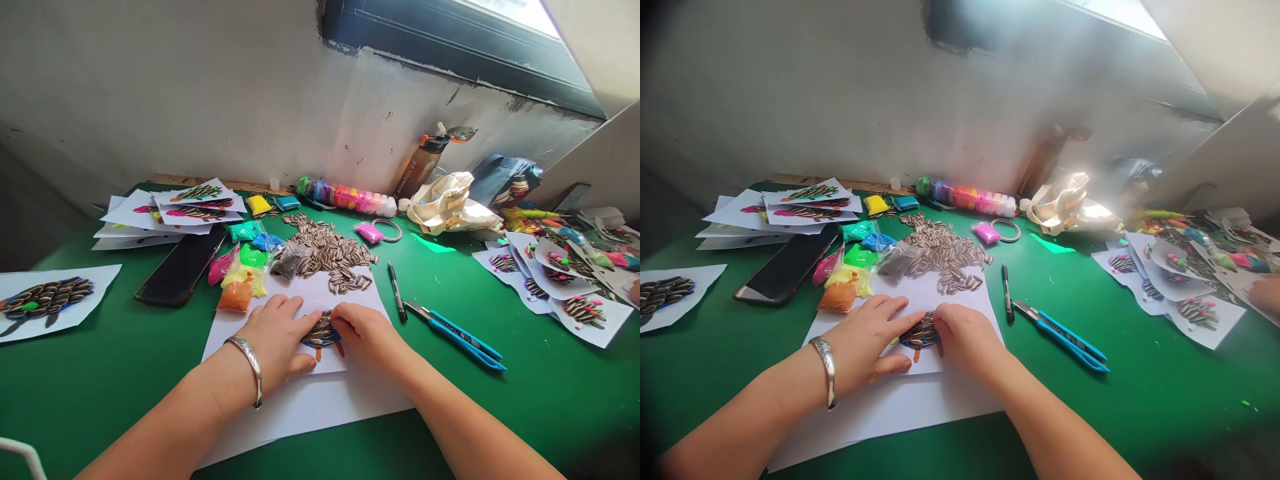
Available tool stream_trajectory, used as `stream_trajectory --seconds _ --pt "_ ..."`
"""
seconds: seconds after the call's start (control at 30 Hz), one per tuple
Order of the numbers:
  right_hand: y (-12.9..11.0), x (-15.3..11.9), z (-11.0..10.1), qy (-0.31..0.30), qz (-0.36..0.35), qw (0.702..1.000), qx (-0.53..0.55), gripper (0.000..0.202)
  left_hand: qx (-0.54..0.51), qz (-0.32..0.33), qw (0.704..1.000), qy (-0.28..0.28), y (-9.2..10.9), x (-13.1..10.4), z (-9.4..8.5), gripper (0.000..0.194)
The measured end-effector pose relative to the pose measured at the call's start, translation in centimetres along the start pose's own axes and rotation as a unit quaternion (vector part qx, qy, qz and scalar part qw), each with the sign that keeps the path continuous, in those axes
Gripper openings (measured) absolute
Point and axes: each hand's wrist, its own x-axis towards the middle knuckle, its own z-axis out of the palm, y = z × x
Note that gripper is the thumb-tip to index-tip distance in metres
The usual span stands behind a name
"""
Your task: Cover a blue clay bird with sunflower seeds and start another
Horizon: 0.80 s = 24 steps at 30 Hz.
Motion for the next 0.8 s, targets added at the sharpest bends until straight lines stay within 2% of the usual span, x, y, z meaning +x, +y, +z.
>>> stream_trajectory --seconds 0.1,0.23,0.4,0.8 --pt "0.3 -0.4 -0.3 0.017 0.019 1.0 0.013 0.005 -0.004 0.001 1.0 -0.003 0.0 0.0 -0.2 0.057" --pt "1.1 -0.8 -0.6 0.047 -0.002 0.999 -0.014 0.014 -0.01 0.004 1.0 0.001 0.0 -0.1 -0.3 0.058" --pt "1.5 -0.6 -0.2 0.027 -0.009 0.999 -0.033 0.018 -0.013 0.004 1.0 0.002 -0.2 -0.1 -0.2 0.058" --pt "0.7 -0.3 0.2 0.038 -0.008 0.997 -0.06 0.02 0.001 -0.004 1.0 0.01 0.0 0.0 0.2 0.057"
